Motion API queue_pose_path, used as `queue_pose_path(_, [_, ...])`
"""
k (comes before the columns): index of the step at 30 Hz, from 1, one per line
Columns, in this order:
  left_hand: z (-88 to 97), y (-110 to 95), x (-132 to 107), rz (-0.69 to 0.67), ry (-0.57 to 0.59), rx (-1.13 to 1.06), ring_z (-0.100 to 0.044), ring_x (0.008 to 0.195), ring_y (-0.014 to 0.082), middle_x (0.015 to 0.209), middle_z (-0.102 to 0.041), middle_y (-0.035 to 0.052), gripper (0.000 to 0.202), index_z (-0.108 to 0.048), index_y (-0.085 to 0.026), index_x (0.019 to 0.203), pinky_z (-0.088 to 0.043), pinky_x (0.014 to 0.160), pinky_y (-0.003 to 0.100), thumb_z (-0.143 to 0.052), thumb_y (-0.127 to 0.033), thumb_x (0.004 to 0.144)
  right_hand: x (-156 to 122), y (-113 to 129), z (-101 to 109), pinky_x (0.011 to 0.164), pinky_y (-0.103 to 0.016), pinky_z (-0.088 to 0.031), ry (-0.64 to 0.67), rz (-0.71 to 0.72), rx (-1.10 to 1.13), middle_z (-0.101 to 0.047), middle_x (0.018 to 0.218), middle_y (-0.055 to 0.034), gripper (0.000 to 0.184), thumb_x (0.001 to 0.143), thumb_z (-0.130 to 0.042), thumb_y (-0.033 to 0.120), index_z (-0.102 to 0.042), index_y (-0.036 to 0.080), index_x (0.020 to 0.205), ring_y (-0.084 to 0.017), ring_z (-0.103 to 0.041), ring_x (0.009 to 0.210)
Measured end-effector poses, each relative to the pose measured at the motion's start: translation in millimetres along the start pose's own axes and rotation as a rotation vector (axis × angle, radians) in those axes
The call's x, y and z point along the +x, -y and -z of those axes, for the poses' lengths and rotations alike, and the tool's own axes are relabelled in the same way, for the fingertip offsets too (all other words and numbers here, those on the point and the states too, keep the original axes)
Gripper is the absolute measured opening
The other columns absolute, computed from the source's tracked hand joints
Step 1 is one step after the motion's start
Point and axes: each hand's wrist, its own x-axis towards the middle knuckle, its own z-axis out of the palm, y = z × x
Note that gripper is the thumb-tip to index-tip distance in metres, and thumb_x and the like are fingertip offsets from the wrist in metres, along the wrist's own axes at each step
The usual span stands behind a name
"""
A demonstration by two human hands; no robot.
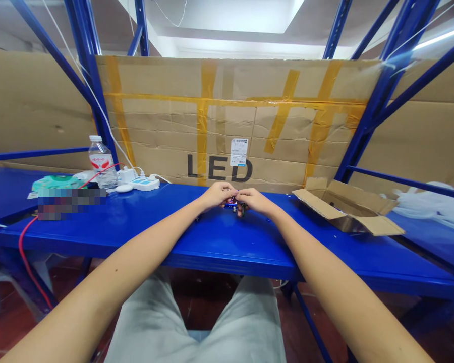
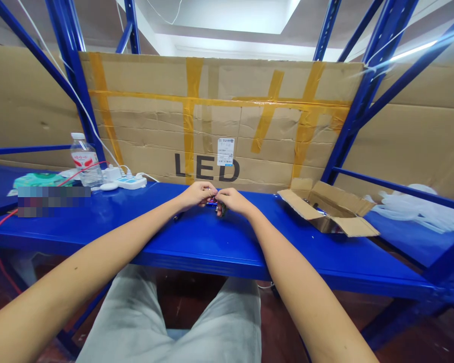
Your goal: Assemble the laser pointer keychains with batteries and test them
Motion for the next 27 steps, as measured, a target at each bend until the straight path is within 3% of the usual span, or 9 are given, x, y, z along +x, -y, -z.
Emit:
queue_pose_path(3, [-0.4,1.7,5.3,0.007,-0.113,-0.021,-0.045,0.039,0.0070,0.051,-0.054,-0.0021,0.038,-0.064,-0.012,0.081,-0.033,0.041,0.019,-0.066,-0.051,0.082,2.6,-2.2,-0.5,0.054,-0.028,-0.047,-0.036,0.014,0.088,-0.047,0.048,0.0036,0.021,0.084,-0.048,0.025,-0.046,0.020,0.063,-0.014,-0.052,0.045])
queue_pose_path(6, [4.4,0.2,10.4,0.063,-0.253,-0.197,-0.056,0.051,0.0107,0.063,-0.063,0.0060,0.051,-0.066,-0.010,0.081,-0.043,0.049,0.021,-0.047,-0.056,0.092,4.0,-3.0,0.6,0.050,-0.027,-0.046,-0.106,0.006,0.106,-0.040,0.048,0.0052,0.018,0.080,-0.050,0.024,-0.047,0.021,0.063,-0.012,-0.046,0.043])
queue_pose_path(9, [11.6,-3.9,10.4,0.072,-0.225,-0.465,-0.066,0.074,0.0164,0.084,-0.070,0.0148,0.066,-0.068,-0.008,0.085,-0.051,0.066,0.024,-0.030,-0.061,0.096,3.9,-2.5,3.3,0.047,-0.025,-0.043,-0.191,-0.002,0.034,-0.040,0.049,0.0044,0.016,0.078,-0.050,0.024,-0.049,0.020,0.063,-0.012,-0.046,0.043])
queue_pose_path(13, [17.9,-7.7,7.0,0.070,-0.172,-0.636,-0.068,0.092,0.0221,0.099,-0.071,0.0200,0.072,-0.069,-0.007,0.089,-0.053,0.082,0.030,-0.026,-0.065,0.094,5.1,-5.8,8.8,0.045,-0.023,-0.042,-0.271,-0.021,-0.061,-0.043,0.047,0.0033,0.016,0.077,-0.051,0.025,-0.051,0.019,0.061,-0.012,-0.048,0.043])
queue_pose_path(22, [20.3,-4.9,8.3,0.092,-0.224,-0.613,-0.065,0.105,0.0239,0.107,-0.070,0.0210,0.069,-0.069,-0.008,0.093,-0.050,0.092,0.031,-0.028,-0.064,0.094,9.1,-16.5,18.1,0.042,-0.024,-0.039,-0.333,-0.036,-0.110,-0.044,0.043,0.0047,0.020,0.076,-0.053,0.031,-0.066,0.015,0.074,-0.011,-0.045,0.038])
queue_pose_path(27, [21.3,-4.4,8.7,0.104,-0.231,-0.578,-0.061,0.115,0.0272,0.112,-0.069,0.0226,0.075,-0.068,-0.006,0.104,-0.045,0.103,0.036,-0.023,-0.064,0.094,10.6,-19.0,20.1,0.043,-0.024,-0.039,-0.396,-0.023,-0.155,-0.044,0.042,0.0045,0.022,0.075,-0.055,0.031,-0.068,0.014,0.070,-0.010,-0.043,0.037])
